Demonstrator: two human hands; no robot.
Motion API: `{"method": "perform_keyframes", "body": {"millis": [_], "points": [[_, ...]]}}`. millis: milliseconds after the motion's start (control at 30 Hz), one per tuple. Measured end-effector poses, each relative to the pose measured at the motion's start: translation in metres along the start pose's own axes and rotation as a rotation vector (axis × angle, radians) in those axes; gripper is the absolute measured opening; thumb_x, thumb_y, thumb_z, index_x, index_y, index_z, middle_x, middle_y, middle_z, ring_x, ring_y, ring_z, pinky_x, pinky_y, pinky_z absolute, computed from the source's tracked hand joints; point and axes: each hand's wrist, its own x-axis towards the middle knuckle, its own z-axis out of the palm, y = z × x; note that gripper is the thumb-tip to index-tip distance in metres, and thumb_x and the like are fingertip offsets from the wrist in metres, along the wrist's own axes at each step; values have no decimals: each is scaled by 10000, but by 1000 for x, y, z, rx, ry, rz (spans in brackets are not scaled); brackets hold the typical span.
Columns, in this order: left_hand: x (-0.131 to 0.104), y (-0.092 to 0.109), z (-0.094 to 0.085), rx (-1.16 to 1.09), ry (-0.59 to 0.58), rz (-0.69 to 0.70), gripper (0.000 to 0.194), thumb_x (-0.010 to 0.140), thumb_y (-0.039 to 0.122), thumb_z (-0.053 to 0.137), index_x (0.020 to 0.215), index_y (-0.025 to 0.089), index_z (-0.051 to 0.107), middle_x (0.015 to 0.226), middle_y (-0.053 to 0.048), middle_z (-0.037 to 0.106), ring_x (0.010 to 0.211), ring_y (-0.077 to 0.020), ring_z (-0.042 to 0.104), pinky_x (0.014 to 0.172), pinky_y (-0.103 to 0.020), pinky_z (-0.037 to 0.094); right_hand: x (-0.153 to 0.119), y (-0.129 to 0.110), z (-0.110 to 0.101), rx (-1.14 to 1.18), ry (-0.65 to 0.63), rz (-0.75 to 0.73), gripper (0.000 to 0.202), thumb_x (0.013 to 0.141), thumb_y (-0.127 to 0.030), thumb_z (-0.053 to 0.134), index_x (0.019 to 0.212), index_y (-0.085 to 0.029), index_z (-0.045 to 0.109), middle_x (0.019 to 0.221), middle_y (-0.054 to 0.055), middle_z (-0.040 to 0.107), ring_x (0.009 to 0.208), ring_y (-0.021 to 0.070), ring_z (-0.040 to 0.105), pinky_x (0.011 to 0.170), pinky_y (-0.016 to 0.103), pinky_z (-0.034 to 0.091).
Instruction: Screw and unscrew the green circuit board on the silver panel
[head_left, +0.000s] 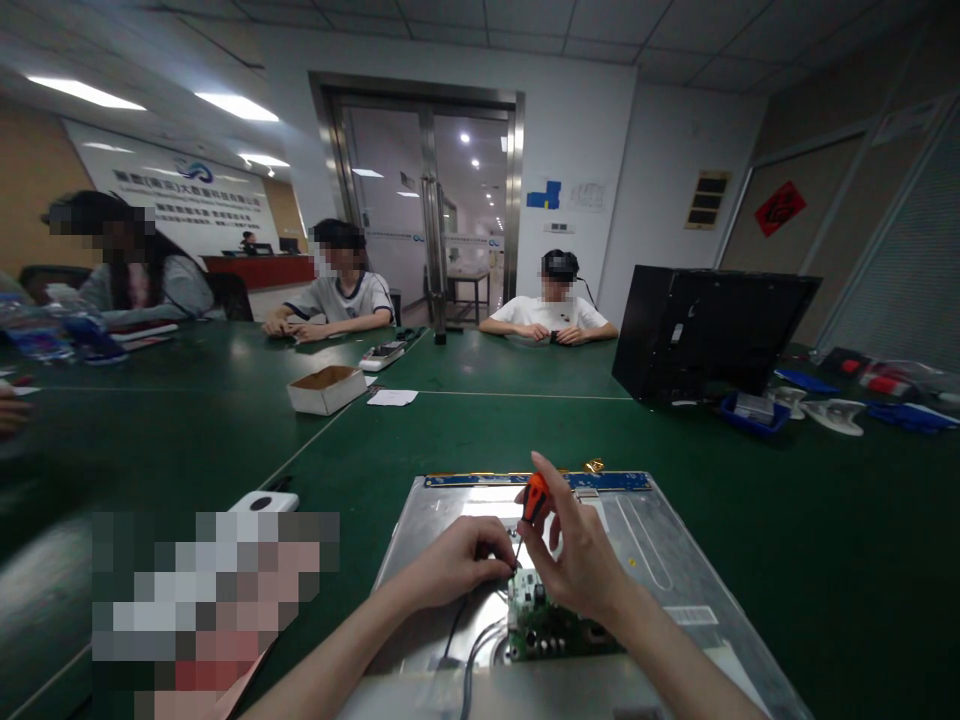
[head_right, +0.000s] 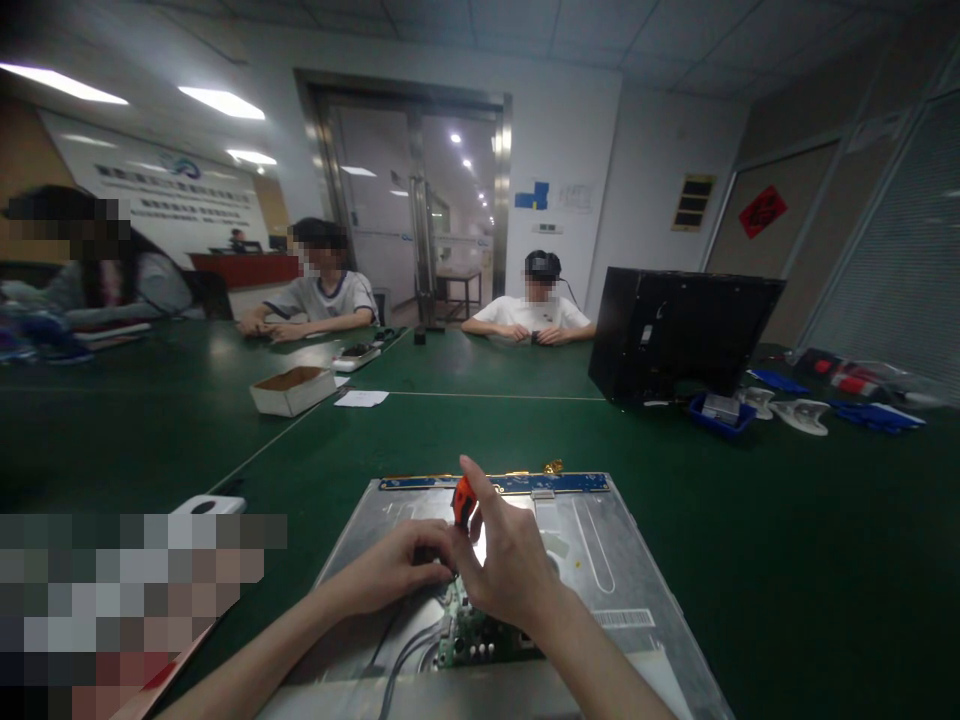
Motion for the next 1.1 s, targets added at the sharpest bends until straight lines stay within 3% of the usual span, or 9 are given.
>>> {"method": "perform_keyframes", "body": {"millis": [367, 633, 733, 967, 1100], "points": [[-1, 1, 1, -54, 38, 8, 61, 732, 143, 629, 765, 160, 677, 806, -13, 652, 766, -171, 570, 725, -269, 436, -3, 6, 9, -77, 70, -139, 592, 938, -238, 488, 1463, -280, 217, 816, 9, 618, 534, 134, 534, 450, 243, 407], [-1, 1, 0, -7, 14, -63, 80, 744, 163, 631, 799, 149, 687, 811, -15, 663, 754, -169, 572, 705, -258, 445, -6, 6, 9, -26, 10, -37, 659, 922, -187, 446, 1505, -233, 141, 795, 24, 633, 567, 156, 584, 456, 251, 433], [-1, -1, 1, -19, 6, -57, 92, 743, 162, 622, 809, 147, 684, 799, -15, 659, 733, -164, 570, 685, -257, 443, -5, 8, 9, -22, 25, -49, 670, 928, -200, 454, 1510, -242, 124, 833, 40, 649, 539, 145, 579, 431, 238, 415], [-1, 2, 1, -20, 57, -57, 43, 707, 162, 636, 746, 157, 654, 720, 14, 608, 688, -146, 536, 650, -246, 415, -4, 8, 7, -87, 84, -109, 632, 958, -332, 491, 1487, -262, 153, 665, -33, 592, 447, 126, 509, 410, 228, 368], [-1, 1, 1, -33, 50, -55, 57, 709, 151, 630, 759, 162, 655, 735, 10, 621, 701, -149, 545, 666, -252, 420, -5, 8, 8, -66, 41, -72, 630, 951, -289, 478, 1490, -256, 155, 712, -10, 622, 480, 132, 540, 430, 237, 394]]}}
